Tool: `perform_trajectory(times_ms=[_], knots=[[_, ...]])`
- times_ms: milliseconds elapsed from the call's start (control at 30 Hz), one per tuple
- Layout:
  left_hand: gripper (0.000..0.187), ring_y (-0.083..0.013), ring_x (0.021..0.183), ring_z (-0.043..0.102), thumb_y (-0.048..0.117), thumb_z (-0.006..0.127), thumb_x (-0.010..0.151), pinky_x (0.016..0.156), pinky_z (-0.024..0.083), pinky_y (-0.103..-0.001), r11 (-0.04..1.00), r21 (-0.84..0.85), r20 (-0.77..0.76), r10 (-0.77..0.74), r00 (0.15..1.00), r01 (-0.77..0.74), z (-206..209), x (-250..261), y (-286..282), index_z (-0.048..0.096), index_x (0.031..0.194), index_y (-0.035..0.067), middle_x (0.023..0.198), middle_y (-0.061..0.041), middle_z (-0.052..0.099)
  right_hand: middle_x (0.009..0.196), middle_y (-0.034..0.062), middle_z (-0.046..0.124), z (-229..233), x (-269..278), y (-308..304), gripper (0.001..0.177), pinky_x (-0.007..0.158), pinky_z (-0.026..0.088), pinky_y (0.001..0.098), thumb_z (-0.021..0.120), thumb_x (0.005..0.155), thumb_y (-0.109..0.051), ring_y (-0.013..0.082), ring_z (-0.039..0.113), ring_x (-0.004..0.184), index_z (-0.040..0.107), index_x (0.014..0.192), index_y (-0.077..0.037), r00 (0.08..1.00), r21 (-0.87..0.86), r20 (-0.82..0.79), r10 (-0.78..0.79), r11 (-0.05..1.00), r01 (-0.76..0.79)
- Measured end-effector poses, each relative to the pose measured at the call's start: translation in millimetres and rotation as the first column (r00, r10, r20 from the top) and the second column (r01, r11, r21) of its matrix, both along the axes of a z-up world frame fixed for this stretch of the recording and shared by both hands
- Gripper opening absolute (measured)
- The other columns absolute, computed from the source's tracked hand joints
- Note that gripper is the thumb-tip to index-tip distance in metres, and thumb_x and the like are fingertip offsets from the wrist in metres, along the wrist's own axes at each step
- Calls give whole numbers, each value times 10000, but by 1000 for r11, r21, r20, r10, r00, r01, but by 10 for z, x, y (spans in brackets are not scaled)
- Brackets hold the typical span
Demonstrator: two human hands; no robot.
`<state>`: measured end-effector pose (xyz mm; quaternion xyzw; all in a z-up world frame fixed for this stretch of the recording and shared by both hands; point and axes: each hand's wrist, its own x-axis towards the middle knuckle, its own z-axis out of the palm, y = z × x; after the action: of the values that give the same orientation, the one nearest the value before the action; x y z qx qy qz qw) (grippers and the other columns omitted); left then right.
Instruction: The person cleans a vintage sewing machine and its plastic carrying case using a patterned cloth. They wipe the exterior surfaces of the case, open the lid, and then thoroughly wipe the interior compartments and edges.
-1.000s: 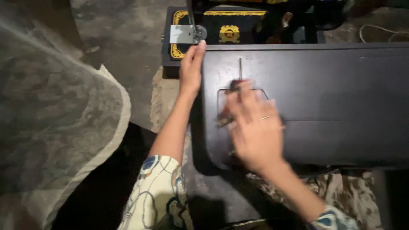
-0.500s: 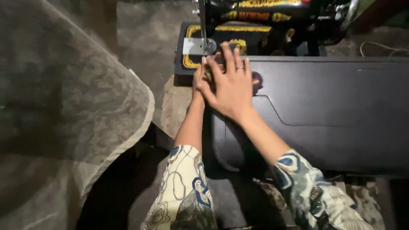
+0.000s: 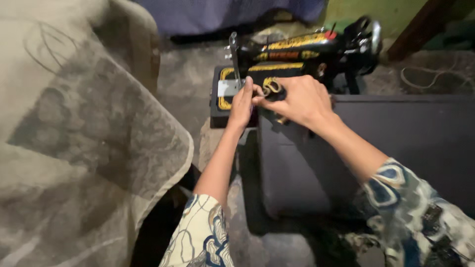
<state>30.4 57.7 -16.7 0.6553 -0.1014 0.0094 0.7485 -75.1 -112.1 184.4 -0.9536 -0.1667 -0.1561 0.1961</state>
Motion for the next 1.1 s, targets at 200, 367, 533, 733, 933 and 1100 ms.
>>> perform_trajectory(times_ms=[200,367,533,733,933,1100], knots=[[519,-84,1070,615,487,625,1005,977,471,-246,951,-248,109,-161,981,183,864,73,-295,712,1222,24,1143,29,705,689,42,696,1147,-301,-726,463,482,545,292,792,854,-530,147,677,506,749,922,-75,997,388,-67,28,922,1],[570,-101,764,424,511,669,1019,666,370,-309,947,314,403,-67,913,-69,2565,44,-512,585,788,-3,774,21,472,729,-14,625,1824,-222,-1419,475,531,460,243,795,959,-513,84,576,573,669,890,-61,982,610,167,94,772,-177],[786,-124,618,541,776,574,874,653,482,-313,733,647,281,26,959,-209,4081,-393,-764,626,613,37,588,-24,553,882,-3,632,1975,110,-1924,570,726,517,248,804,971,-592,87,631,794,635,998,-49,974,823,191,124,521,-228],[853,-353,925,683,908,536,780,894,439,-521,427,831,352,93,931,-356,4401,-478,-1089,796,742,96,892,-167,746,1001,-38,674,1672,465,-2045,589,777,530,191,727,854,-623,44,649,883,690,1152,-117,997,899,-33,66,437,1],[896,-388,924,707,916,530,750,954,434,-540,363,831,361,226,905,-422,4349,-410,-1376,758,736,50,897,-191,760,1103,102,601,1912,318,-2177,507,672,422,243,646,969,-430,129,506,848,664,1359,-106,1000,793,-24,-15,608,28],[877,-390,913,717,887,576,758,962,438,-535,354,831,350,268,898,-430,4357,-504,-1228,765,747,31,880,-181,767,1551,291,308,2240,-244,-1964,564,1071,418,416,591,971,-224,405,414,1370,516,1503,-51,904,110,354,238,950,-293]])
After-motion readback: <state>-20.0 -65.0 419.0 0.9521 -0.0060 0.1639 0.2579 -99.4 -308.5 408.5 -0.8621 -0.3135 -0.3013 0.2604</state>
